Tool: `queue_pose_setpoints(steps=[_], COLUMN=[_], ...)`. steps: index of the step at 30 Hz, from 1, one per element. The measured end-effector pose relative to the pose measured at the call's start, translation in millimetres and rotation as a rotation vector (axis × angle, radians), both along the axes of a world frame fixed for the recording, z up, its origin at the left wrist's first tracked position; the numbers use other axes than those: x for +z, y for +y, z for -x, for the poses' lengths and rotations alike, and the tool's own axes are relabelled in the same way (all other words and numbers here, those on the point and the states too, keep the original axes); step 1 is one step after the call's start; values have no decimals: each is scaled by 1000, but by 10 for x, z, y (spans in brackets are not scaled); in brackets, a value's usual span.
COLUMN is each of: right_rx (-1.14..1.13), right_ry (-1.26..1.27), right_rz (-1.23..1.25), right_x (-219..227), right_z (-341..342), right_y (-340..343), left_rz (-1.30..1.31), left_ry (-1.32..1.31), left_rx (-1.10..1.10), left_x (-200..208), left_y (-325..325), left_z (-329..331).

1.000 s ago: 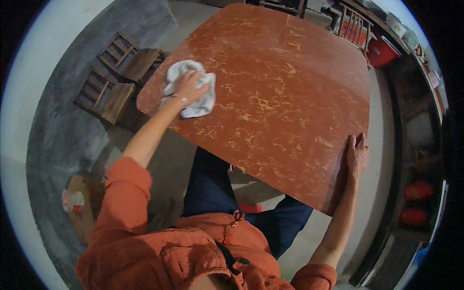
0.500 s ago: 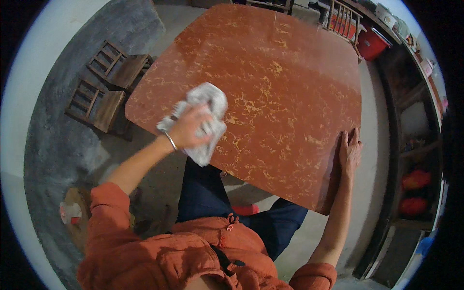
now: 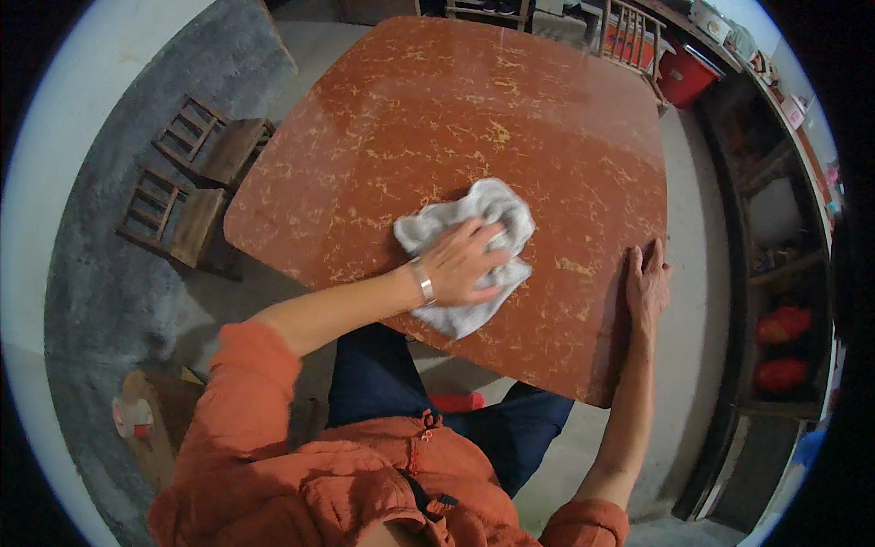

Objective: The person wipes a white countertop with a cloth, moving a pink thermos and other items aside. They then move to a large reddish-brown table and wipe its surface thoroughly with the same cloth.

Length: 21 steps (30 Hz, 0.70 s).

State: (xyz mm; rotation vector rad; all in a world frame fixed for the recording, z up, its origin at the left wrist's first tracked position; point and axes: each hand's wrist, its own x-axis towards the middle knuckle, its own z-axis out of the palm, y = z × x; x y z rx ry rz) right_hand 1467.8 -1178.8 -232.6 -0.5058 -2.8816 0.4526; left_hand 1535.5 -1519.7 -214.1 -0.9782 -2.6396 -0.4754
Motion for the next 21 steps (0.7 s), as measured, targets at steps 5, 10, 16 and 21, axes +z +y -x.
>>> queue_pose_setpoints(steps=[5,10,16,21], right_rx=[-2,-3,21,36], right_ry=[-7,-12,19,82], right_rz=[-3,-8,46,116], right_x=[33,76,14,-8], right_z=[-22,-31,37,-28], right_y=[-95,-123,-122,-1], left_rz=[189,154,161,78], left_ry=[-44,-28,2,-39], left_rx=[278,658,403,76], left_x=[27,-35,-23,19], left_y=[-1119,-1175,-60,-55], left_z=[-201,790,1112,61])
